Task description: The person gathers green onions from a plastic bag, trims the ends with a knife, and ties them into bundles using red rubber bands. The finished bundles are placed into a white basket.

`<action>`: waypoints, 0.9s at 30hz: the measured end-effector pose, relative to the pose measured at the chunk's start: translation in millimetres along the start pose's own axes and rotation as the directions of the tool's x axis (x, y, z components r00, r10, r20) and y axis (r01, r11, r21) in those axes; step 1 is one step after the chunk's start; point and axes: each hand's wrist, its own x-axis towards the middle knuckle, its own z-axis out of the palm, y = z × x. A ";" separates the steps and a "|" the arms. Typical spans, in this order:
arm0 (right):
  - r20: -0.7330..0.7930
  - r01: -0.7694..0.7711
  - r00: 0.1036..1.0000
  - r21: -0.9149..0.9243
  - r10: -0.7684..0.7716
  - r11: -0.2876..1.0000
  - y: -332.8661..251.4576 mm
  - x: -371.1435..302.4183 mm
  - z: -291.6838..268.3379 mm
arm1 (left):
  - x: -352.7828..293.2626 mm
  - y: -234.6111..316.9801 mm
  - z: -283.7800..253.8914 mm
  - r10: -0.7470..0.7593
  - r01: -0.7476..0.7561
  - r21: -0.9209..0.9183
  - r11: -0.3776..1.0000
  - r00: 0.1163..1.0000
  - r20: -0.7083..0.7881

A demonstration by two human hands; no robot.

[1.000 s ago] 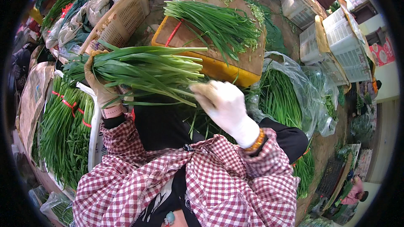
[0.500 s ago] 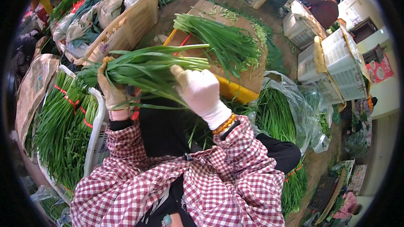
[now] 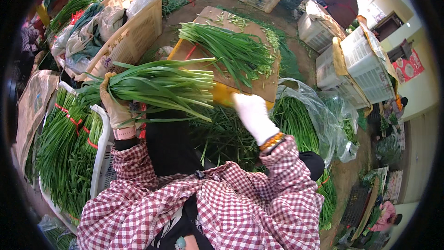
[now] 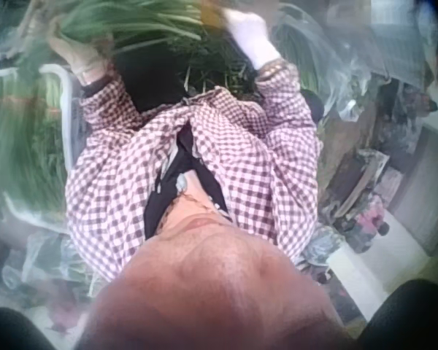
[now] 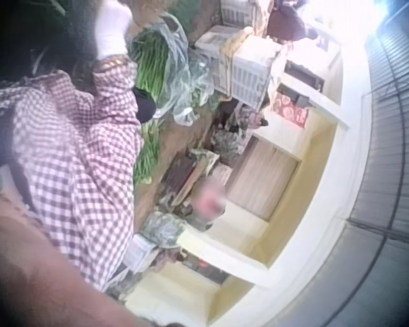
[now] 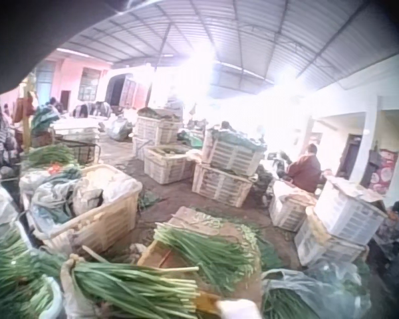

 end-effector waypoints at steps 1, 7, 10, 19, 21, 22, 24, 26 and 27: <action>0.190 -0.064 0.978 -0.121 0.087 0.991 10.2 -11.4 -5.1 | -2.2 -0.9 1.4 0.047 -0.047 0.040 0.998 0.999 -0.003; -0.201 0.051 0.979 0.401 0.034 0.914 -20.0 -9.6 -37.4 | -7.2 -5.8 4.9 0.065 -0.065 0.014 0.998 0.998 -0.006; -0.436 0.260 0.886 0.181 -0.159 0.949 -48.9 34.1 -37.7 | -1.1 -4.0 2.2 0.014 -0.014 -0.027 1.000 1.000 -0.006; -0.594 0.413 0.733 0.002 -0.331 0.911 -71.1 91.7 -16.3 | -5.6 -4.5 10.2 0.025 -0.025 -0.006 1.000 0.998 -0.064; -0.596 0.414 0.730 -0.002 -0.333 0.910 -64.6 82.2 -17.8 | -8.4 -3.0 13.6 0.005 -0.007 -0.028 1.000 0.998 -0.066; -0.572 0.376 0.779 0.097 -0.258 0.922 -60.4 74.5 -17.5 | -9.3 -2.9 15.0 0.004 -0.006 -0.035 0.999 0.999 -0.052; -0.508 0.299 0.845 0.188 -0.168 0.936 -46.0 50.2 -17.2 | -11.5 -4.3 16.6 0.005 -0.006 -0.038 0.999 0.999 -0.034; -0.455 0.242 0.882 0.211 -0.124 0.947 -30.1 25.0 -9.2 | -13.5 -7.4 16.6 0.009 -0.010 -0.024 1.000 1.000 -0.024; -0.428 0.218 0.897 0.212 -0.110 0.953 -21.7 11.2 -3.6 | -14.0 -8.5 15.9 0.011 -0.011 -0.015 1.000 1.000 -0.019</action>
